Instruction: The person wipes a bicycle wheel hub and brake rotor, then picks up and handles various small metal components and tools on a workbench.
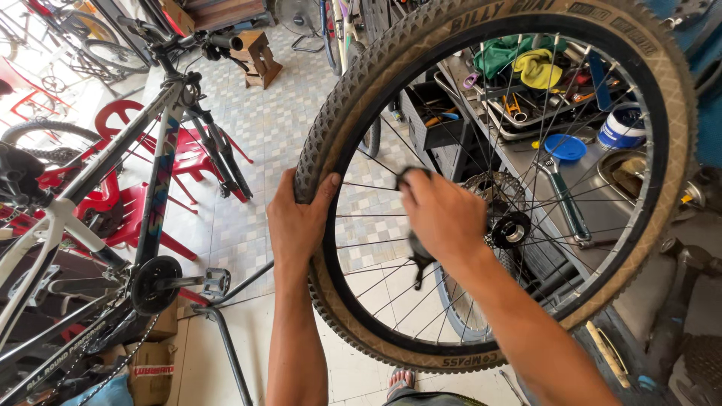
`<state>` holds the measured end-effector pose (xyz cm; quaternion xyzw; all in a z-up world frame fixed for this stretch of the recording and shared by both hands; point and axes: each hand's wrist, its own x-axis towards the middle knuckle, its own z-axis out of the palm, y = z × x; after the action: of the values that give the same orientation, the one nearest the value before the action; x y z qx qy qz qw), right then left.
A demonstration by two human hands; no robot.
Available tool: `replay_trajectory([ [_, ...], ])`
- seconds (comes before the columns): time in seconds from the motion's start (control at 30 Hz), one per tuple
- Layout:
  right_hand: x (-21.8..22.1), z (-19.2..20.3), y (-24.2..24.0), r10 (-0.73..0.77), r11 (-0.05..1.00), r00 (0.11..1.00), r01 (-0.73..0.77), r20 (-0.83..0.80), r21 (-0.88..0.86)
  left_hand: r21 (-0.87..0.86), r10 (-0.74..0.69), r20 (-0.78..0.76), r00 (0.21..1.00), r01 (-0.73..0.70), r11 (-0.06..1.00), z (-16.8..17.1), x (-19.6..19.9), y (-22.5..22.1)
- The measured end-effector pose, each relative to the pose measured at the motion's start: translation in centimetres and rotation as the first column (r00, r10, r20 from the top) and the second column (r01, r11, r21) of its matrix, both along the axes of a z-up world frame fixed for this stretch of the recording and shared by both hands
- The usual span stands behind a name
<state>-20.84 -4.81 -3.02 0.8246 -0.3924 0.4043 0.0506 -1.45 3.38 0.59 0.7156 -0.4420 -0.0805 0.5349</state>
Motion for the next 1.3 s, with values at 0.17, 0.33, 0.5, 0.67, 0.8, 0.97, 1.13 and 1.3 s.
replay_trajectory([
  [0.17, -6.0, -2.2, 2.2, -0.174, 0.978, 0.979, 0.185, -0.111, 0.098, -0.004, 0.010, 0.008, 1.000, -0.010, 1.000, -0.1, 0.2, -0.5],
  [0.33, -5.2, -2.7, 3.6, -0.014, 0.997, 0.999, 0.017, 0.053, -0.071, -0.037, 0.007, 0.066, 0.998, -0.005, 0.999, 0.3, -0.1, -0.4],
  [0.5, 1.4, -2.8, 3.5, 0.196, 0.977, 0.976, -0.186, 0.096, -0.106, 0.004, 0.024, 0.065, 0.998, -0.024, 1.000, 0.8, -0.6, -0.1],
  [0.67, 5.6, -3.1, 4.0, 0.275, 0.961, 0.945, -0.270, 0.177, -0.051, -0.052, -0.019, 0.031, 0.999, 0.021, 0.998, 0.7, -0.3, -0.3],
  [0.8, 0.0, -4.4, 2.4, 0.105, 0.994, 0.989, -0.102, 0.101, -0.039, -0.029, -0.008, 0.024, 1.000, 0.009, 1.000, 0.1, 0.2, -0.9],
  [0.97, -7.2, -3.7, 1.9, -0.023, 1.000, 0.976, 0.020, 0.216, 0.018, 0.027, 0.014, 0.042, 0.999, -0.015, 1.000, 0.0, 0.5, -2.0],
  [1.13, -11.8, -5.8, 0.6, -0.160, 0.982, 0.979, 0.146, 0.124, 0.117, 0.015, 0.000, 0.057, 0.998, -0.001, 1.000, -0.1, 0.8, -2.5],
  [1.3, -17.0, -7.5, 0.4, -0.341, 0.927, 0.866, 0.245, 0.365, 0.284, 0.001, -0.005, 0.053, 0.999, 0.005, 1.000, -0.2, 0.9, -2.9],
])
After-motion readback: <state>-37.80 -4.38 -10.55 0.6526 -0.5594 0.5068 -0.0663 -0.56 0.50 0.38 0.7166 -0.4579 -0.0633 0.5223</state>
